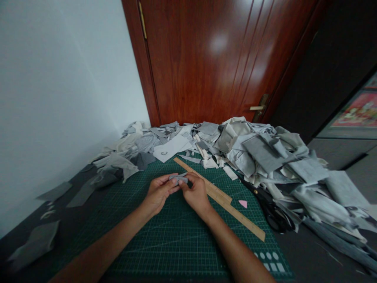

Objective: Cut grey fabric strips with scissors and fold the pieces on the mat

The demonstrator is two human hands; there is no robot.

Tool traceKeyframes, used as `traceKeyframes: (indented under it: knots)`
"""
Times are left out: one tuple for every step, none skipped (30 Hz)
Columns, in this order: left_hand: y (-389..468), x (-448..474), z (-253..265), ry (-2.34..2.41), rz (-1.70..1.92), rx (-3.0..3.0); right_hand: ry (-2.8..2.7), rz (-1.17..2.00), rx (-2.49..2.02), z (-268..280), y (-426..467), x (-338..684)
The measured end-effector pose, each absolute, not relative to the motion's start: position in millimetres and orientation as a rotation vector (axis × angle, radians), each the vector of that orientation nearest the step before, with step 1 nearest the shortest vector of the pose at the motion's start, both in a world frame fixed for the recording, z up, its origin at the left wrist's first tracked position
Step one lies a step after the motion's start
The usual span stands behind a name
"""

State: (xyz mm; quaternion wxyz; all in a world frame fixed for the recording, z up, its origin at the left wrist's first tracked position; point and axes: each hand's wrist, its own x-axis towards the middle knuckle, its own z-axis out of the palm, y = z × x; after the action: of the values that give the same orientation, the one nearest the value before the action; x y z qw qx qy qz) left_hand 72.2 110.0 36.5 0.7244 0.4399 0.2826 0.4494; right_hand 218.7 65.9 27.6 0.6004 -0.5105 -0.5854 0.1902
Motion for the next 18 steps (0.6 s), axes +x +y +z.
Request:
traceKeyframes:
  knots:
    - [110.0, 72.5, 36.1, 0.625, 0.997, 0.971, -1.354, 0.443, -1.183, 27.5, 65.9, 218.5]
    - [110.1, 72.8, 35.7, 0.624, 1.003, 0.973, -1.351, 0.446, -1.183, 27.5, 66.0, 218.2]
    - [110.2, 73.1, 35.3, 0.621, 1.008, 0.977, -1.347, 0.45, -1.181, 27.5, 66.0, 217.9]
    - [110.3, 73.5, 34.9, 0.618, 1.014, 0.979, -1.342, 0.453, -1.179, 27.5, 65.9, 217.5]
    - [110.4, 73.8, 34.5, 0.618, 1.022, 0.98, -1.338, 0.457, -1.177, 27.5, 65.8, 217.1]
    - [110.5, 74.2, 34.1, 0.62, 1.03, 0.98, -1.335, 0.462, -1.174, 27.6, 65.8, 216.7]
    - [110.6, 74.4, 33.8, 0.623, 1.035, 0.981, -1.333, 0.467, -1.17, 27.8, 65.6, 216.3]
    - [110.6, 74.6, 33.5, 0.627, 1.04, 0.983, -1.33, 0.473, -1.167, 28.0, 65.5, 215.9]
    - [110.6, 74.6, 33.2, 0.632, 1.043, 0.988, -1.325, 0.479, -1.165, 28.3, 65.3, 215.4]
    - [110.6, 74.7, 33.0, 0.638, 1.045, 0.993, -1.32, 0.485, -1.162, 28.6, 65.0, 214.9]
    - [110.7, 74.6, 32.9, 0.644, 1.048, 0.998, -1.313, 0.493, -1.16, 29.0, 64.6, 214.4]
    - [110.7, 74.5, 32.9, 0.65, 1.051, 1.003, -1.305, 0.503, -1.158, 29.4, 64.2, 213.9]
    - [110.7, 74.4, 33.0, 0.656, 1.058, 1.008, -1.296, 0.516, -1.158, 29.8, 63.7, 213.4]
    - [110.8, 74.2, 33.1, 0.661, 1.068, 1.013, -1.286, 0.531, -1.157, 30.2, 63.1, 212.9]
    - [110.8, 74.1, 33.3, 0.667, 1.082, 1.018, -1.275, 0.547, -1.157, 30.6, 62.6, 212.4]
    - [110.7, 74.1, 33.5, 0.672, 1.095, 1.023, -1.261, 0.564, -1.156, 30.9, 62.1, 211.9]
    - [110.6, 74.1, 33.8, 0.676, 1.104, 1.029, -1.243, 0.577, -1.155, 31.0, 61.8, 211.5]
    - [110.4, 74.2, 34.0, 0.68, 1.112, 1.033, -1.221, 0.586, -1.153, 30.8, 61.7, 211.2]
